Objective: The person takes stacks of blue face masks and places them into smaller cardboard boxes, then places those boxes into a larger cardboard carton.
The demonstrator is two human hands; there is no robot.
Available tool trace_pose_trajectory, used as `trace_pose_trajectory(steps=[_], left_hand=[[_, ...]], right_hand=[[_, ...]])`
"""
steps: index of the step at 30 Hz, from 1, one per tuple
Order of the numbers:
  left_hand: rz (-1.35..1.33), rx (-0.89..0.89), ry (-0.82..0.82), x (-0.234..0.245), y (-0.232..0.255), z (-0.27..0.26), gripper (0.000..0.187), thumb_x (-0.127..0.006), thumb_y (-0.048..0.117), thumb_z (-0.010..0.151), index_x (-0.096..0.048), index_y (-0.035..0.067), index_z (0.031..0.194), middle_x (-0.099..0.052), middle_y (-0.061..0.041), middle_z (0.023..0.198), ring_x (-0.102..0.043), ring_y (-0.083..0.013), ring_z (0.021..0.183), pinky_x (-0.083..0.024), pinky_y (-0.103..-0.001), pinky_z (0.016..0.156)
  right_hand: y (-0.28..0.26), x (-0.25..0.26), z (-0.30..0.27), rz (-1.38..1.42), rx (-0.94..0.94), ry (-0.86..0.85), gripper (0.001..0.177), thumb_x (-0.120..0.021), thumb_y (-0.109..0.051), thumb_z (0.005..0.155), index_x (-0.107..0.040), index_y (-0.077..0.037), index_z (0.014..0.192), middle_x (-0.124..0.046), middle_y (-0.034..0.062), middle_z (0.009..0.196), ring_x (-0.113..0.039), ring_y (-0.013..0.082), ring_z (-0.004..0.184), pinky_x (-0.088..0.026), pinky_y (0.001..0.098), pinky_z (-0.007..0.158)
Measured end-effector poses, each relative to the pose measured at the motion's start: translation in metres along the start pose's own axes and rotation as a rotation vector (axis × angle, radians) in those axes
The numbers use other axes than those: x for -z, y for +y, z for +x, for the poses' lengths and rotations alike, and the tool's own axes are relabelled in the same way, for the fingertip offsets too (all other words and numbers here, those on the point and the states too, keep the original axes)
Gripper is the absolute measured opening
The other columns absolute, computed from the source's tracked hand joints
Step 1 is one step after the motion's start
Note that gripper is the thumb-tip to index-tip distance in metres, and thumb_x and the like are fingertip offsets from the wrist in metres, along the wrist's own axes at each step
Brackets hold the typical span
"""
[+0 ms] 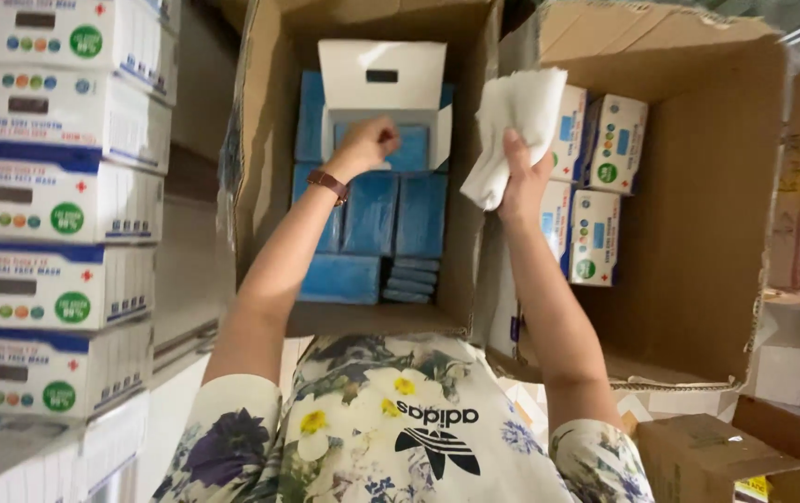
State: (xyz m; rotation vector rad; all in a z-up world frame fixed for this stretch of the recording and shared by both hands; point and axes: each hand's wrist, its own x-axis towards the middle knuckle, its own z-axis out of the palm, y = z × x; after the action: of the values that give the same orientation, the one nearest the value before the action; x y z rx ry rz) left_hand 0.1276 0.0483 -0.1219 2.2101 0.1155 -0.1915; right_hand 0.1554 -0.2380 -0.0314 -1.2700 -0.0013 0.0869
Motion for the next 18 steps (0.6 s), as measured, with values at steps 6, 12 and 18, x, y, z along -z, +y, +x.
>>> trace_pose_trajectory(steps=[6,12,18], left_hand=[[0.284,-0.17,-0.485,-0.085,-0.1,-0.036,0.031,-0.068,0.032,0.093,-0.077,0.006,0.106,-0.075,-0.017,0.106,-0.071,-0.0361,0.089,-0.056,-0.049,0.08],[0.718,0.278,-0.819,-0.148,-0.175,-0.072,0.034,-0.07,0.035,0.088,-0.08,0.007,0.104,-0.077,-0.015,0.105,-0.073,-0.0326,0.095,-0.058,-0.048,0.084],[0.836,0.2,-0.93,-0.167,-0.187,-0.084,0.032,-0.078,0.029,0.08,-0.083,0.012,0.106,-0.078,-0.012,0.111,-0.074,-0.0273,0.102,-0.059,-0.045,0.088]], right_hand=[[-0.007,-0.002,0.003,-0.005,0.063,-0.041,0.051,-0.073,-0.019,0.098,-0.051,0.003,0.139,-0.065,0.0143,0.121,-0.066,0.0229,0.106,-0.059,0.0376,0.091],[-0.01,-0.003,0.006,0.034,0.072,-0.062,0.054,-0.073,-0.018,0.098,-0.048,0.003,0.141,-0.063,0.0164,0.125,-0.066,0.0253,0.11,-0.059,0.0397,0.094],[-0.014,-0.006,0.003,0.04,0.102,-0.104,0.051,-0.071,-0.016,0.1,-0.05,0.006,0.141,-0.064,0.0173,0.126,-0.065,0.025,0.109,-0.057,0.0384,0.095]])
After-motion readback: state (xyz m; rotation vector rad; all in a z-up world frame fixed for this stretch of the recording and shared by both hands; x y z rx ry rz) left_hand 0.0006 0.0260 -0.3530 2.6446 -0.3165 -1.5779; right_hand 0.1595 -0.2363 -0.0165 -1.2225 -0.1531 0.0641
